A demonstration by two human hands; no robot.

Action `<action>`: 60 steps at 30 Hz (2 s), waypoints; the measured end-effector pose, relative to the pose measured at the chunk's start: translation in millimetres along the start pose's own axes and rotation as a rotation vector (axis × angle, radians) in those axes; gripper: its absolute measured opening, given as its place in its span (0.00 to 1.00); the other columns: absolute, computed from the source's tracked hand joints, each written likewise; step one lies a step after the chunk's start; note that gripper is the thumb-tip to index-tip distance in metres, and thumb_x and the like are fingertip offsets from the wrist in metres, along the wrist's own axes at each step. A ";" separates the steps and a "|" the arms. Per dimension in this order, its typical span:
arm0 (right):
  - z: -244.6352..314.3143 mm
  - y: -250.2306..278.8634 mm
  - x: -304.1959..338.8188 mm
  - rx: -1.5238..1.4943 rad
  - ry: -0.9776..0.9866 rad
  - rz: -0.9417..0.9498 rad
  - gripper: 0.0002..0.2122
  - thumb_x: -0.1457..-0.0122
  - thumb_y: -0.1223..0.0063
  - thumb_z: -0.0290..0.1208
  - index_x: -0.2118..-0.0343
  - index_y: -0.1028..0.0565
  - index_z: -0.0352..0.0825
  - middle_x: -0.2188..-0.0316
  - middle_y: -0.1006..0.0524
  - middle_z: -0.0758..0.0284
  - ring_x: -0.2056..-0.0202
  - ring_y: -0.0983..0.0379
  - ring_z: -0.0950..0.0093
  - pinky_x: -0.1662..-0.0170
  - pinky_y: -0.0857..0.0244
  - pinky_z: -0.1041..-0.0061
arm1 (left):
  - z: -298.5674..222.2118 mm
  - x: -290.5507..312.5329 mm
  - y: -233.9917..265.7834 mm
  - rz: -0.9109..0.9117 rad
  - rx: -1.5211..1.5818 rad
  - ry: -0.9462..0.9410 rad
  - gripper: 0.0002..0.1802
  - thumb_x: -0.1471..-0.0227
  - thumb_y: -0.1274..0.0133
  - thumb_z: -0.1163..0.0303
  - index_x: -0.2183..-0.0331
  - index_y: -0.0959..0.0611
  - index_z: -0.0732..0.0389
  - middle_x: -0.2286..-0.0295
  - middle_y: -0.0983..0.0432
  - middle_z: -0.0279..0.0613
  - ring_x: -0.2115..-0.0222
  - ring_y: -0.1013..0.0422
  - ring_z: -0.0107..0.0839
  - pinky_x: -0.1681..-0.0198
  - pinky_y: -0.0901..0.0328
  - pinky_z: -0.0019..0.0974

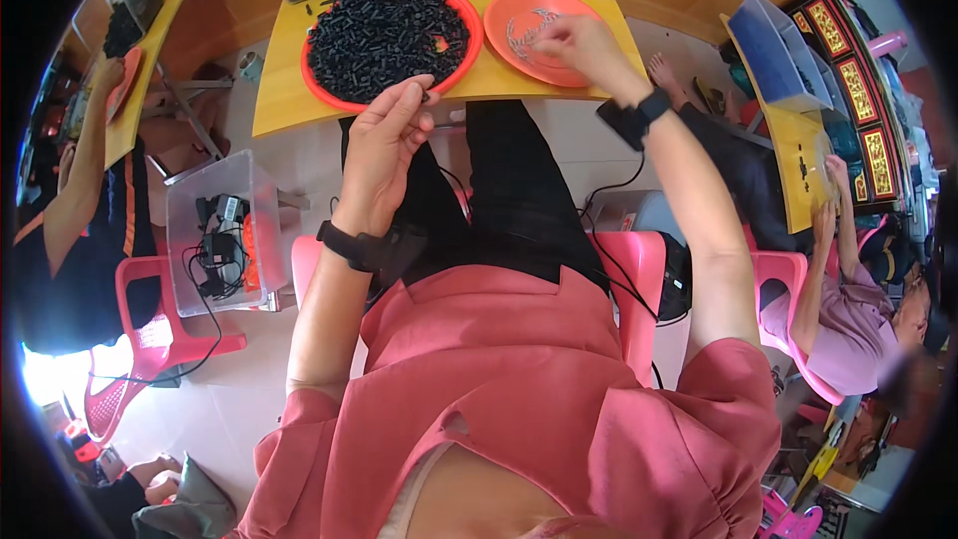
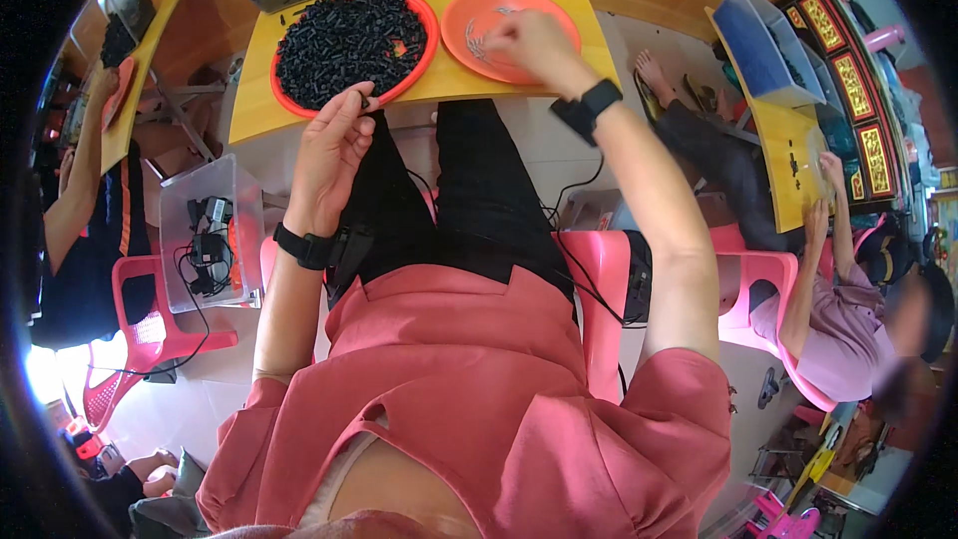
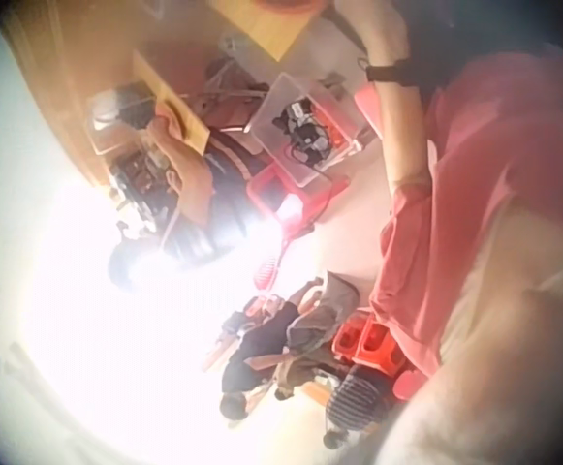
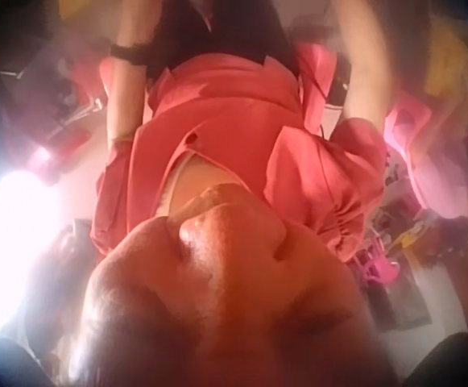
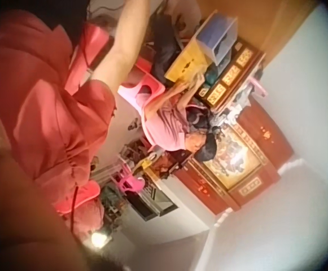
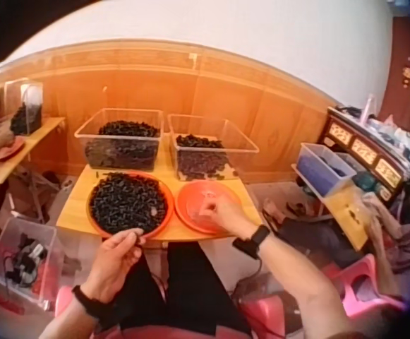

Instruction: Sorting and inspecting small black components at a workstation.

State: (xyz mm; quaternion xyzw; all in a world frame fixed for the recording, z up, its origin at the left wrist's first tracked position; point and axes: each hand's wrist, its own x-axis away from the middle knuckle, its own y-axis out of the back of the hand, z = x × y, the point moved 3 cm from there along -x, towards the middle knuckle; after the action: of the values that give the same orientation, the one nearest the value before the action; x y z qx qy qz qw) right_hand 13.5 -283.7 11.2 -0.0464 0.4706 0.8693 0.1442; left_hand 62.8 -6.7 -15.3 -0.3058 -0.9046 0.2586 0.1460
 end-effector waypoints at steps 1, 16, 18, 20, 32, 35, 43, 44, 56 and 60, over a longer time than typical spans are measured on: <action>-23.6 9.2 -9.2 0.146 -0.042 -0.032 0.09 0.53 0.43 0.34 0.72 0.21 0.34 0.75 0.22 0.59 0.72 0.25 0.66 0.66 0.32 0.70 | 0.9 -0.5 3.4 -0.019 0.021 0.031 0.14 0.44 0.49 0.66 0.58 0.22 0.63 0.68 0.23 0.33 0.75 0.33 0.16 0.71 0.38 0.19; -84.5 18.8 -29.6 0.411 -0.180 0.039 0.05 0.55 0.42 0.33 0.77 0.21 0.38 0.75 0.22 0.58 0.67 0.25 0.60 0.62 0.32 0.65 | 3.7 -1.0 3.5 0.029 0.077 0.122 0.17 0.43 0.50 0.64 0.55 0.24 0.62 0.67 0.24 0.32 0.75 0.33 0.15 0.70 0.38 0.19; -80.6 12.3 -30.4 0.423 -0.160 0.037 0.05 0.55 0.43 0.33 0.78 0.21 0.37 0.76 0.22 0.57 0.68 0.25 0.60 0.62 0.32 0.65 | 3.6 0.9 5.2 0.032 0.099 0.126 0.17 0.43 0.51 0.64 0.55 0.24 0.62 0.67 0.24 0.32 0.75 0.33 0.15 0.70 0.38 0.19; -77.9 13.3 -29.5 0.463 -0.073 0.045 0.07 0.55 0.43 0.33 0.79 0.22 0.35 0.77 0.23 0.56 0.70 0.25 0.59 0.63 0.31 0.65 | 5.3 0.6 0.9 0.112 0.178 0.171 0.17 0.43 0.52 0.65 0.54 0.24 0.63 0.67 0.24 0.32 0.73 0.32 0.15 0.70 0.39 0.19; 104.0 -3.1 32.1 -0.555 0.015 0.180 0.05 0.46 0.45 0.24 0.69 0.23 0.28 0.76 0.24 0.71 0.74 0.27 0.84 0.69 0.33 0.84 | -0.7 9.2 -11.9 0.203 0.190 0.181 0.17 0.43 0.52 0.71 0.52 0.27 0.65 0.66 0.27 0.34 0.69 0.32 0.18 0.64 0.36 0.20; 124.4 -3.4 38.4 -0.523 0.132 0.166 0.06 0.46 0.46 0.23 0.66 0.24 0.29 0.76 0.24 0.70 0.73 0.27 0.84 0.68 0.33 0.84 | -2.2 9.9 -16.4 0.167 0.043 0.113 0.18 0.45 0.50 0.73 0.52 0.26 0.63 0.67 0.26 0.34 0.69 0.31 0.19 0.64 0.36 0.20; 143.2 -2.2 46.1 -0.393 0.247 0.019 0.10 0.49 0.47 0.20 0.63 0.30 0.31 0.77 0.24 0.65 0.74 0.24 0.77 0.69 0.32 0.81 | -8.4 10.7 -13.2 0.077 -0.128 -0.028 0.13 0.46 0.48 0.71 0.57 0.23 0.61 0.69 0.23 0.33 0.71 0.30 0.18 0.66 0.36 0.21; 144.5 -3.9 48.1 -0.392 0.246 0.018 0.10 0.49 0.47 0.20 0.63 0.30 0.31 0.77 0.24 0.65 0.74 0.24 0.77 0.69 0.32 0.81 | -8.2 9.9 -12.6 0.078 -0.128 -0.028 0.13 0.46 0.48 0.71 0.57 0.23 0.61 0.69 0.23 0.33 0.71 0.30 0.18 0.66 0.36 0.21; 148.6 -20.7 53.5 -0.353 0.247 -0.086 0.11 0.50 0.47 0.18 0.63 0.32 0.32 0.81 0.26 0.65 0.78 0.26 0.75 0.74 0.33 0.79 | -0.2 12.9 -11.3 -0.034 0.069 0.126 0.11 0.45 0.48 0.67 0.60 0.22 0.59 0.67 0.22 0.33 0.72 0.28 0.18 0.70 0.37 0.21; 148.7 -23.7 54.4 -0.325 0.234 -0.096 0.12 0.50 0.47 0.18 0.63 0.33 0.32 0.80 0.26 0.65 0.77 0.26 0.75 0.74 0.33 0.78 | 5.5 14.9 -12.5 -0.097 0.068 0.089 0.11 0.47 0.46 0.68 0.61 0.21 0.59 0.68 0.22 0.33 0.72 0.27 0.19 0.70 0.37 0.20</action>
State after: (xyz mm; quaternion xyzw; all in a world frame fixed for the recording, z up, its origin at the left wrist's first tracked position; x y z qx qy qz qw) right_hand -23.2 -136.5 62.6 -0.1919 0.3351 0.9145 0.1205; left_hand 43.1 -7.9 -11.3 -0.2679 -0.9016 0.2678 0.2088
